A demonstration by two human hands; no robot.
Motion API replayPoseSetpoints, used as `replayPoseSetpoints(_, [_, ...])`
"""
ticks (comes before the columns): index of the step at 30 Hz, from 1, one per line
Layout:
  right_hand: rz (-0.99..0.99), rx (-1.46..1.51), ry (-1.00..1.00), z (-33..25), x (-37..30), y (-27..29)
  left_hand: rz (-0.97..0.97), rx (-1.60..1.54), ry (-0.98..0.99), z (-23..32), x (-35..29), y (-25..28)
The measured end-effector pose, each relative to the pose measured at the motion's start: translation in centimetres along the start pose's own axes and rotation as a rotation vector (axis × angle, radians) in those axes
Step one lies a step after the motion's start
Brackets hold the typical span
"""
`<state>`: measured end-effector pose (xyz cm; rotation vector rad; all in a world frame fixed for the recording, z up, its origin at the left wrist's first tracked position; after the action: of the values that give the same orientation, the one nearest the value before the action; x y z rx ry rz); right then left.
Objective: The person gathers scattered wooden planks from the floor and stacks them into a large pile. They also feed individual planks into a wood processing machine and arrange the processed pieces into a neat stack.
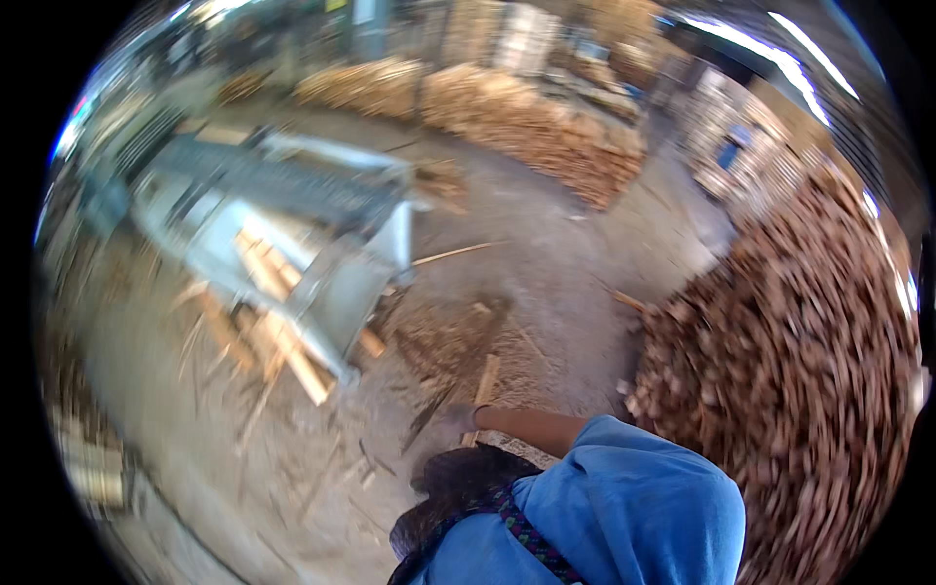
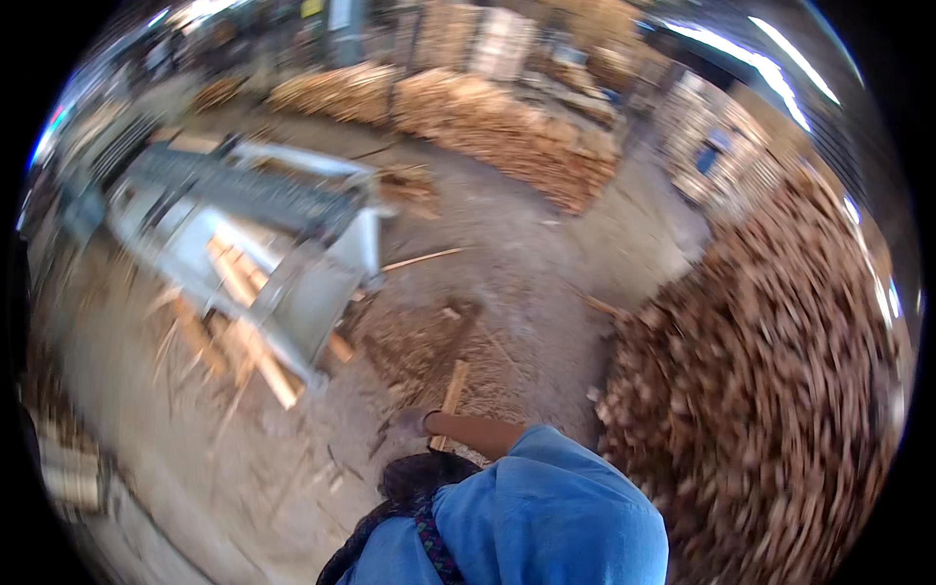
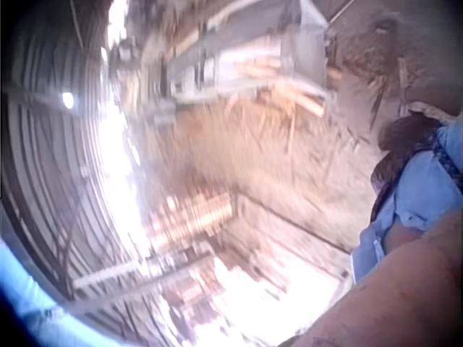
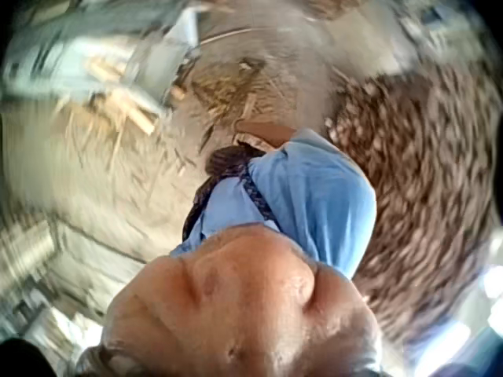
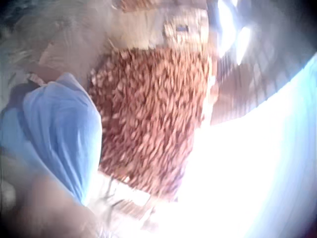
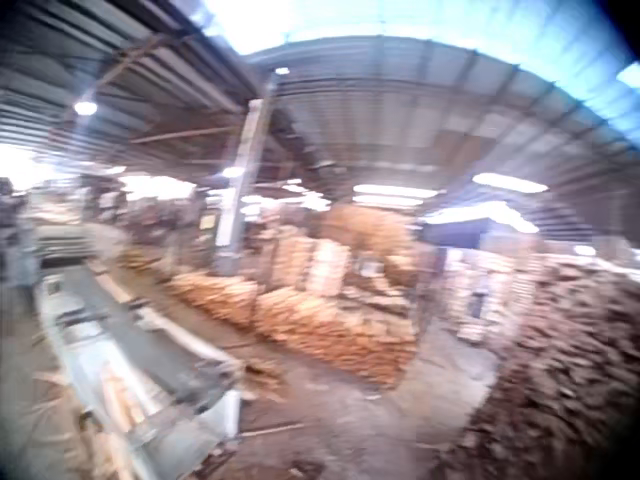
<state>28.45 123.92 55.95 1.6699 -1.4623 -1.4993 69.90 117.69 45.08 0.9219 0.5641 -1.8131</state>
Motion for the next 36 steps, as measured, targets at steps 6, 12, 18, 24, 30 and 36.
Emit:
replayPoseSetpoints(6, [-0.013, 0.204, -0.497, -4.9, -8.2, 1.4, -0.234, 0.235, -0.132, 13.7, 10.1, 0.1])
replayPoseSetpoints(12, [-0.291, 0.409, -0.983, -9.0, -17.6, -10.2, -0.253, 0.311, -0.15, 19.6, 16.4, 8.3])
replayPoseSetpoints(18, [-0.297, 0.385, -0.804, -14.0, -19.5, -22.5, -0.334, 1.199, -0.718, 18.2, 21.0, 20.2])
replayPoseSetpoints(24, [-0.404, 0.15, -0.309, -15.7, -8.7, -17.9, -0.074, -0.055, -0.153, 23.3, 12.2, 26.5])
replayPoseSetpoints(30, [-0.399, -0.046, -0.189, -13.7, 10.5, -5.0, 0.221, -0.056, 0.005, 17.6, 4.8, 36.8])
replayPoseSetpoints(36, [-0.126, 0.59, -0.249, -14.4, 27.1, 3.8, 0.514, -0.249, 0.365, 10.1, -4.2, 36.4])
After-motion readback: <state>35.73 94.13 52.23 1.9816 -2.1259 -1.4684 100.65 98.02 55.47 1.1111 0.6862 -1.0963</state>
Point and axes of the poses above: each hand's wrist, its own x-axis towards the middle knuckle, its own y-axis out of the back of the hand, z = x × y, the point moved 9 cm from there along x, towards the middle knuckle, and after that the axes turned 15 degrees about -x, right-handed, at the moved point
